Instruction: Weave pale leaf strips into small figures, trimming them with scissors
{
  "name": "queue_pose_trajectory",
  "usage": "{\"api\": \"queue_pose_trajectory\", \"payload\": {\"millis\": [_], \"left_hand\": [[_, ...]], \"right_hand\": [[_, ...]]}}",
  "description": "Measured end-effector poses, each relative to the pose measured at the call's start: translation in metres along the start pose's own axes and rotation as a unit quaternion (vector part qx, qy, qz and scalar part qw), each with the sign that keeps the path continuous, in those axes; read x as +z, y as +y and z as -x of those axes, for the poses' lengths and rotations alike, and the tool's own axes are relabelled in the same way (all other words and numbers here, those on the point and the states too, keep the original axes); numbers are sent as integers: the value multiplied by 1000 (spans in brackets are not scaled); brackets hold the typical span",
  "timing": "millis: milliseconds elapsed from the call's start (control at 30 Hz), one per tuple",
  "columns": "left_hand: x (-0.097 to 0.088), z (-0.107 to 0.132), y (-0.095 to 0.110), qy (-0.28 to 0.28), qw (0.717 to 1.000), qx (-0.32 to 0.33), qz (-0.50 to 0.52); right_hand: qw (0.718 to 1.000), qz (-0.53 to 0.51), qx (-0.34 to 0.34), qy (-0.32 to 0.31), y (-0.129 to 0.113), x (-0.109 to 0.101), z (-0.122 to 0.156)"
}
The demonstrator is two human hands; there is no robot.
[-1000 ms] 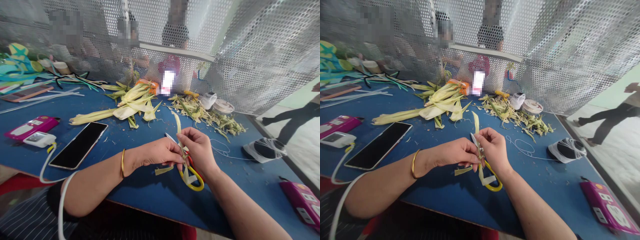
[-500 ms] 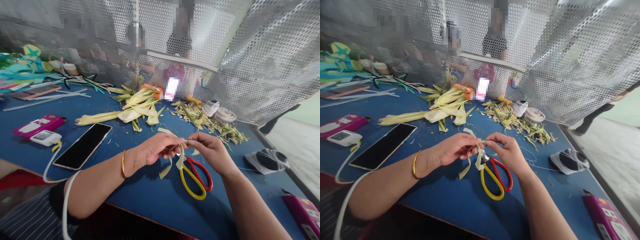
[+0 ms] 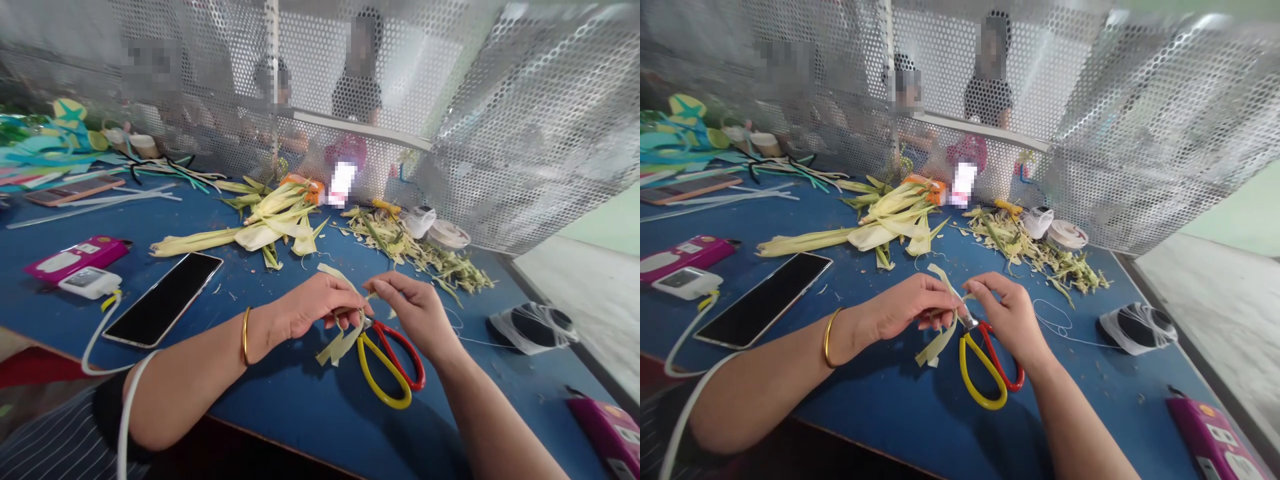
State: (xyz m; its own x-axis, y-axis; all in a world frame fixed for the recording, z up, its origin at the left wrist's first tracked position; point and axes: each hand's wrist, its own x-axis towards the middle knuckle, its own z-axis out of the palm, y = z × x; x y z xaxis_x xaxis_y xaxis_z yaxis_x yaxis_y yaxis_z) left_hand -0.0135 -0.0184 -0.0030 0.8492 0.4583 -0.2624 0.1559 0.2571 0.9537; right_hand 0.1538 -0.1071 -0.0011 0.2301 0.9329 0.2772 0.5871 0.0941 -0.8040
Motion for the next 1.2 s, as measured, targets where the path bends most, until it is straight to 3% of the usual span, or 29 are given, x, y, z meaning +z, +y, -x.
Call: {"api": "queue_pose_trajectory", "payload": {"millis": [167, 267, 367, 533, 667, 733, 800, 933, 1000, 1200], "left_hand": [[9, 0, -2, 0, 999, -3, -40], [11, 0, -4, 10, 999, -6, -52], [10, -1, -5, 7, 999, -13, -48], [7, -2, -5, -13, 999, -27, -12], [2, -2, -2, 36, 997, -9, 61], [-2, -3, 0, 61, 993, 15, 105], [-5, -4, 1, 79, 987, 25, 135], [-6, -4, 2, 89, 983, 23, 158], [-5, -5, 2, 82, 983, 19, 161], [-5, -6, 0, 82, 982, 18, 167]], "right_hand": [[988, -114, 85, -61, -5, 13, 2], [959, -238, 149, -43, -8, 24, 7], [946, -282, 159, -5, -7, 32, 10], [968, -204, 128, 68, -3, 32, 9], [990, -16, 2, 142, -3, 13, 6], [992, 19, -8, 124, -4, 6, 5], [998, 14, 13, 62, -6, 4, 6], [998, -32, 45, -23, -10, 13, 7], [997, -43, 54, -27, -11, 20, 8], [999, 8, 25, 43, -7, 27, 11]]}}
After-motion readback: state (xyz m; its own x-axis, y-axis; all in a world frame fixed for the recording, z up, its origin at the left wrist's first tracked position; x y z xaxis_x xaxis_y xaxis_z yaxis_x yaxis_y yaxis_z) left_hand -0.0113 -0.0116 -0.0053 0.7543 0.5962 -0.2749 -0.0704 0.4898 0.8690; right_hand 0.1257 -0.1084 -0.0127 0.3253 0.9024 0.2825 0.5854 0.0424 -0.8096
